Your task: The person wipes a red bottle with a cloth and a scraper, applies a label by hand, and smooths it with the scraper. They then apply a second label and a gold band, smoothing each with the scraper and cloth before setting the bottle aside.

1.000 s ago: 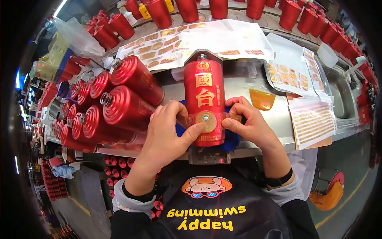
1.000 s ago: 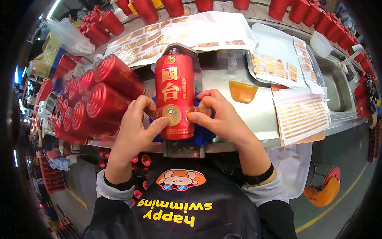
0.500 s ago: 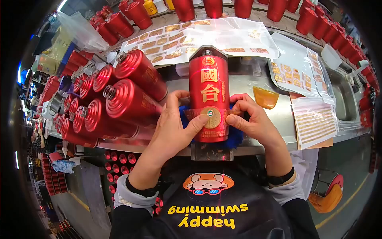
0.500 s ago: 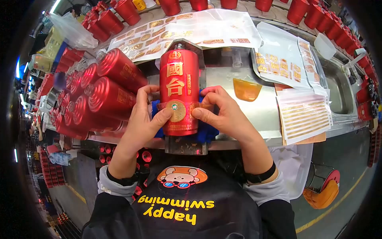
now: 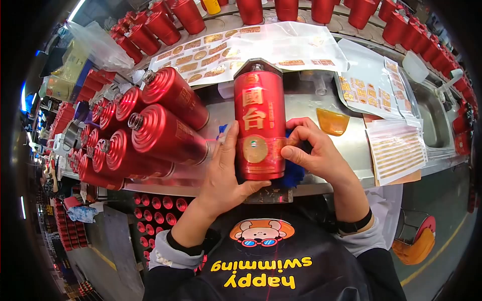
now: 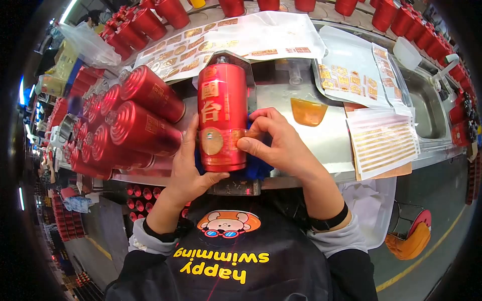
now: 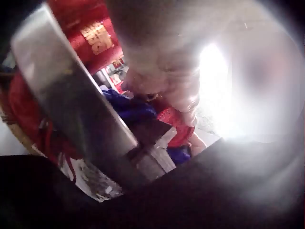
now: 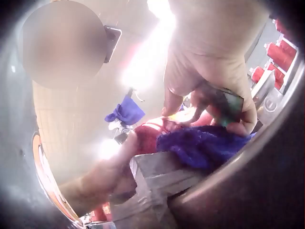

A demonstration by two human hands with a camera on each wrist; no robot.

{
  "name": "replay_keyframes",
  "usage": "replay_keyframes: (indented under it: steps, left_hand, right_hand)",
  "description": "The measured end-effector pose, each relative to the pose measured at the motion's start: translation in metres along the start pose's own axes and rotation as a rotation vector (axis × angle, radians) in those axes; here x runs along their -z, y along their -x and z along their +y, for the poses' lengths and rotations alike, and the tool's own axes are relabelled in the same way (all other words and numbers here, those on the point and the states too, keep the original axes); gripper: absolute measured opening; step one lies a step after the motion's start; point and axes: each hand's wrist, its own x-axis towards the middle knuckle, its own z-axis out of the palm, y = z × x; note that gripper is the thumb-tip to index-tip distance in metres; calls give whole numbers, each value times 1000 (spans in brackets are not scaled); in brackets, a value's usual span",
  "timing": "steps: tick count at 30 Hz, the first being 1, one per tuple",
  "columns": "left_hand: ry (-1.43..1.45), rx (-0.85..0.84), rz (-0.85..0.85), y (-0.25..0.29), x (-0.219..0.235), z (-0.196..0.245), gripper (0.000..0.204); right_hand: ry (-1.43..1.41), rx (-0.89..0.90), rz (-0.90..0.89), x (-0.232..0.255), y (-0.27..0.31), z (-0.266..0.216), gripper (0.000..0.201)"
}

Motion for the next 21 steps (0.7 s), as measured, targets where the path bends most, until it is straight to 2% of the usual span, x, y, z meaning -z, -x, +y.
replay_keyframes:
  steps: [1, 4, 7, 10, 14, 21]
  left_hand:
    - [-3, 41, -39, 3, 0, -8, 117]
    - [47, -22, -63, 3, 1, -15, 116]
    - [14, -39, -78, -2, 11, -2, 115]
    - [90, 44, 77, -15, -3, 17, 113]
    - [-237, -45, 225, -34, -19, 26, 108]
    - [-201, -62, 202, -35, -19, 21, 97]
  right_hand:
    - [7, 20, 7, 0, 0, -2, 32]
    - [-6, 52, 14, 0, 1, -5, 29]
    - [-52, 44, 15, 0, 3, -8, 25]
    - [-70, 24, 23, -3, 4, -10, 22]
    - [-37, 26, 19, -2, 4, -10, 20]
    - [-72, 36, 42, -5, 3, -6, 19]
